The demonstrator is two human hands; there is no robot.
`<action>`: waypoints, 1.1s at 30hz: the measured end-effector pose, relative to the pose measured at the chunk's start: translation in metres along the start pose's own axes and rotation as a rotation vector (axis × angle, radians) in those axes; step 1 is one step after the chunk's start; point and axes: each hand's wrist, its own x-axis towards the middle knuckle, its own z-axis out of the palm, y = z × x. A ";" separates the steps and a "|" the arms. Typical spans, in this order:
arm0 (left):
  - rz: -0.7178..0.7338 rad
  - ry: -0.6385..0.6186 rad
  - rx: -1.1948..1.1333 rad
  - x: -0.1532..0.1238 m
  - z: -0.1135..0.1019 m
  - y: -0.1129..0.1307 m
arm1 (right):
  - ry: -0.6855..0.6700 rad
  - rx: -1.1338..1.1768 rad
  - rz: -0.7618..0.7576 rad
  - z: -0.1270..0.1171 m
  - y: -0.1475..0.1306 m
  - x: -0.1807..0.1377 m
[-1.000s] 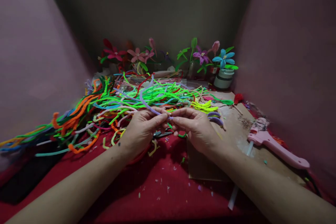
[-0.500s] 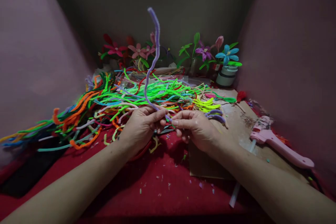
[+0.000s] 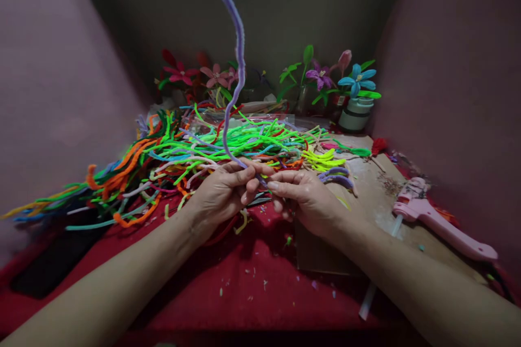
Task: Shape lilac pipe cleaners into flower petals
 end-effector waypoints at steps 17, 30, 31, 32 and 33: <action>-0.118 0.138 0.640 0.000 -0.020 0.038 | 0.061 0.191 0.022 0.000 -0.001 0.004; 0.089 -0.122 2.010 -0.051 -0.041 0.021 | 0.146 0.154 -0.061 -0.010 0.002 0.010; 0.091 -0.141 2.012 -0.050 -0.044 0.020 | 0.139 0.160 -0.060 -0.010 0.002 0.010; 0.096 -0.158 2.006 -0.048 -0.047 0.019 | 0.135 0.166 -0.058 -0.009 0.002 0.010; 0.103 -0.166 1.982 -0.047 -0.052 0.019 | 0.133 0.172 -0.054 -0.009 0.001 0.011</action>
